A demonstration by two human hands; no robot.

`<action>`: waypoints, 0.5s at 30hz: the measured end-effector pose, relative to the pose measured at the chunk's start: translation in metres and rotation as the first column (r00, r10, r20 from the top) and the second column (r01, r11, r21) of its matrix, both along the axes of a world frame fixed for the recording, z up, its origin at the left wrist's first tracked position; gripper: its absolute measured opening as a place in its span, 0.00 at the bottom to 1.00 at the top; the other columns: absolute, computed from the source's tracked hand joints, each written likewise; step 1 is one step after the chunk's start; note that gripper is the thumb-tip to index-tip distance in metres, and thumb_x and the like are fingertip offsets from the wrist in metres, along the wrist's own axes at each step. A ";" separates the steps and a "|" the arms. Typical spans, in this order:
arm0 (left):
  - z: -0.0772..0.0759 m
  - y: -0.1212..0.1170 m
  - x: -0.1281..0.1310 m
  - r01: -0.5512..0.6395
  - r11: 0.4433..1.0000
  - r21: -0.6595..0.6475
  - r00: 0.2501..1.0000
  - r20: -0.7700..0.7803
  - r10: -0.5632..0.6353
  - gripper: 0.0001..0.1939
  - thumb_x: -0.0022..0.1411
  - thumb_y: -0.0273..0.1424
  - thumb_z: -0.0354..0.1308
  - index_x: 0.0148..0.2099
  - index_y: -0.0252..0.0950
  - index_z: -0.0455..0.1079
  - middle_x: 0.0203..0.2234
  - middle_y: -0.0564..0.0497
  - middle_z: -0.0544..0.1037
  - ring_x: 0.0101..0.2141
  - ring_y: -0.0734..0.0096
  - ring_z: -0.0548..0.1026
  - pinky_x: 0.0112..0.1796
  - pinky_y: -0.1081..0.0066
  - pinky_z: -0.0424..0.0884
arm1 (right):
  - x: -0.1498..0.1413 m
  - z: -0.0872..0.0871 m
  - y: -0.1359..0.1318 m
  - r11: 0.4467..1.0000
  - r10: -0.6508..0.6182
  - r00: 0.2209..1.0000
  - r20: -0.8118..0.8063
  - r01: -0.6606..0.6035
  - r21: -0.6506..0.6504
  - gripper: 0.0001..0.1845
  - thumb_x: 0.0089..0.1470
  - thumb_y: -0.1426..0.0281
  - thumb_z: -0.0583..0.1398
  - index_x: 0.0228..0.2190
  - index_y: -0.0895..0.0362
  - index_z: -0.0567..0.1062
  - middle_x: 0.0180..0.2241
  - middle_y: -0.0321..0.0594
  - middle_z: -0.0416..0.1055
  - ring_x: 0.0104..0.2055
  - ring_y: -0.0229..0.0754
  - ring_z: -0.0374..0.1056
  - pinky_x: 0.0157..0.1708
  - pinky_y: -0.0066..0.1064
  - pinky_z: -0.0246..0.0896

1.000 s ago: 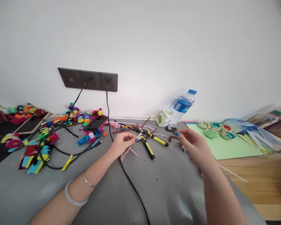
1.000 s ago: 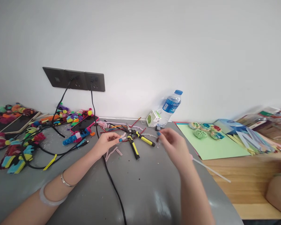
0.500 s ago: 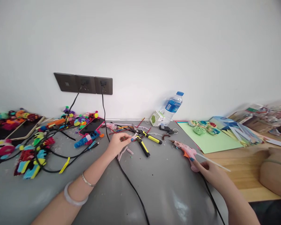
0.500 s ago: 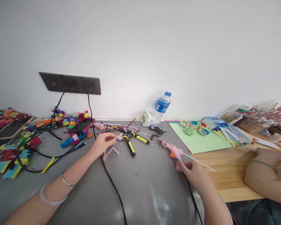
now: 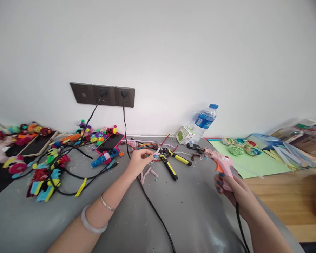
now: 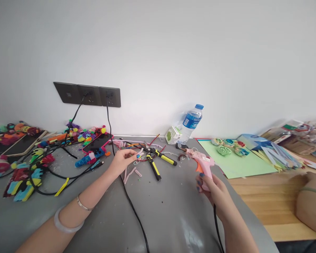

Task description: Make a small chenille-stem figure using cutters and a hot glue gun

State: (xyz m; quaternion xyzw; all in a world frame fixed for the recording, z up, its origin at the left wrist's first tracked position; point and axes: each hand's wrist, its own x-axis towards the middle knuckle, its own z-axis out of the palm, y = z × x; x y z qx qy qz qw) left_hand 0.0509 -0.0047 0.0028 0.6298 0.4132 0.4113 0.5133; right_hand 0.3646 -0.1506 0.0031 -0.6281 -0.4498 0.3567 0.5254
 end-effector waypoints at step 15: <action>0.000 0.002 -0.004 -0.150 0.987 0.054 0.989 0.000 0.150 0.10 0.52 0.35 0.61 0.32 0.33 0.76 0.22 0.52 0.73 0.22 0.75 0.63 0.25 0.74 0.57 | -0.059 0.007 0.089 0.865 0.502 0.861 -0.076 -0.498 0.067 0.26 0.61 0.47 0.49 0.33 0.57 0.71 0.13 0.30 0.54 0.17 0.34 0.41 0.20 0.30 0.38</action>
